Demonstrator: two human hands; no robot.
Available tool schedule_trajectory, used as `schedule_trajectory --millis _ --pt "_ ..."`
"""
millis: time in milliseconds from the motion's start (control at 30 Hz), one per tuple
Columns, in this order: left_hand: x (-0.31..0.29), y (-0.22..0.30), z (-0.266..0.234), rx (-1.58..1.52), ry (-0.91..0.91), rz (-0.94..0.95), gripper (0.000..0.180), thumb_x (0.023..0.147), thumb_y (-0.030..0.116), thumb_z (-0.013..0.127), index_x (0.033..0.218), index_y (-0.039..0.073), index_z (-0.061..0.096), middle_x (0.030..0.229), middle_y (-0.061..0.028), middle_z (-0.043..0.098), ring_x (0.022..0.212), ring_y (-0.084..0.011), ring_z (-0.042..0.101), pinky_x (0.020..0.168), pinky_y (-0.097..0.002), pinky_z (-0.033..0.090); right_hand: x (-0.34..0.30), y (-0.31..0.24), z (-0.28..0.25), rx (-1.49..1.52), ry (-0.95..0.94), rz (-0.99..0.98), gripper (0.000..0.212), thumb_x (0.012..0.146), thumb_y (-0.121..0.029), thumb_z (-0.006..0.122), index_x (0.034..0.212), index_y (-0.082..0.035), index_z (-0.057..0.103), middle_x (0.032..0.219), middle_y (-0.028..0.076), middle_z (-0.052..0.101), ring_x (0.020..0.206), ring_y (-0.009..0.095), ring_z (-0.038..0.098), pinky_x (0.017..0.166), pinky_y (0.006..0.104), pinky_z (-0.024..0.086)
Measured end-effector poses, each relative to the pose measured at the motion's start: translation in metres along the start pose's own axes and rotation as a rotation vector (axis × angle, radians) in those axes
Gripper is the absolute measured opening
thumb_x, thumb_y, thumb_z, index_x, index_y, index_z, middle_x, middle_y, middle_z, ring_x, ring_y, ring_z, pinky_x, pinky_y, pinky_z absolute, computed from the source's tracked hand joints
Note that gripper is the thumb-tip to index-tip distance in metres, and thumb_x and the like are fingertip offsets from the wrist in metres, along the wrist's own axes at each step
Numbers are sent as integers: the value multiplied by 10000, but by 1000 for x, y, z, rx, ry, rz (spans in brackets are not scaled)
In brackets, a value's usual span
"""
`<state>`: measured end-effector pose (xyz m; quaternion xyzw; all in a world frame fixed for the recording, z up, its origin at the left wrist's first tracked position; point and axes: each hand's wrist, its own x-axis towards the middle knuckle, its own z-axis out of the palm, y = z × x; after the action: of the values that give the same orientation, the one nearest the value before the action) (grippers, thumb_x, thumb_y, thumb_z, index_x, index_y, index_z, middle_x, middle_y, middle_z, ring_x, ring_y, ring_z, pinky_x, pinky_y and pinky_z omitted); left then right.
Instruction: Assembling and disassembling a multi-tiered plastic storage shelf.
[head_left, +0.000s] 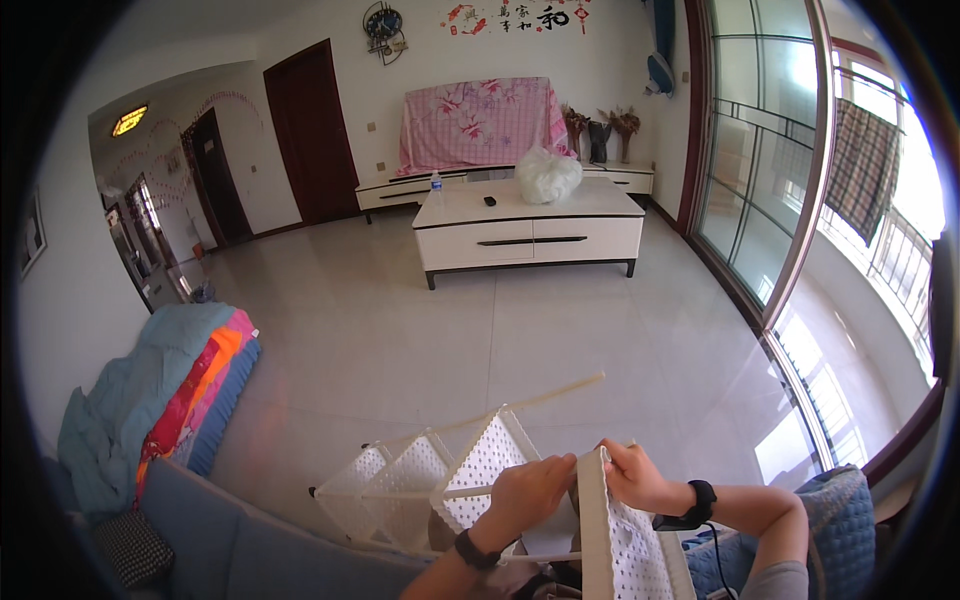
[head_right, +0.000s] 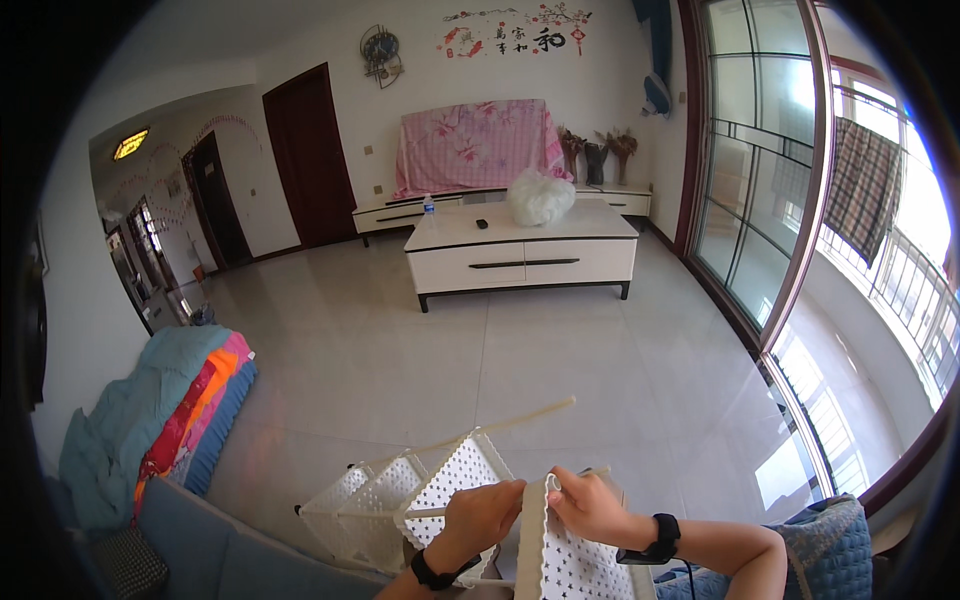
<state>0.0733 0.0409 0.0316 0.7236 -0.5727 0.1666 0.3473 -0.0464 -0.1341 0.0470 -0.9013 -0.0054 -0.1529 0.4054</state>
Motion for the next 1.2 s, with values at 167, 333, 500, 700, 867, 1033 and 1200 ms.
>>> schedule_trajectory --millis 167,333,500,700,867,1033,1200 --pt "2 -1 0 17 35 3 220 839 126 656 1050 90 610 735 -26 624 601 -202 630 487 -323 467 2 -18 1 113 43 152 241 1015 -263 485 934 -36 490 597 146 504 541 272 499 542 374 407" --pt "3 -3 7 74 93 51 202 883 199 625 1059 109 585 719 -5 543 570 -157 588 456 -302 439 1 -14 4 164 67 240 248 1016 -272 492 932 -39 515 625 123 506 576 223 451 570 349 398" --pt "4 -4 12 214 114 95 190 853 184 619 1034 133 595 688 14 484 548 -125 548 451 -274 424 -1 0 4 189 63 263 235 1015 -267 480 986 -43 547 665 99 541 623 174 486 598 320 407" --pt "5 -2 15 170 90 121 186 829 198 687 960 116 582 687 -2 517 554 -151 559 455 -292 415 17 5 -11 335 -138 148 239 931 -231 472 968 -22 581 686 103 580 661 134 535 616 303 434" --pt "0 -7 15 121 82 185 125 855 178 649 893 112 550 680 -2 505 535 -154 554 435 -291 424 19 9 -14 88 -177 -118 307 797 -296 602 896 -6 607 648 136 610 559 286 601 542 361 466" --pt "-1 -10 8 40 26 264 101 874 159 614 860 105 530 677 -7 497 537 -157 564 421 -299 451 23 19 -14 55 -234 -372 314 775 -312 641 866 -14 601 663 145 619 583 337 611 538 388 488" --pt "-2 -10 0 -131 -60 232 111 885 157 600 846 98 514 671 -29 524 544 -204 591 422 -328 473 36 12 -21 -7 -321 -512 334 799 -358 663 837 -34 588 624 125 583 570 328 598 508 393 472"
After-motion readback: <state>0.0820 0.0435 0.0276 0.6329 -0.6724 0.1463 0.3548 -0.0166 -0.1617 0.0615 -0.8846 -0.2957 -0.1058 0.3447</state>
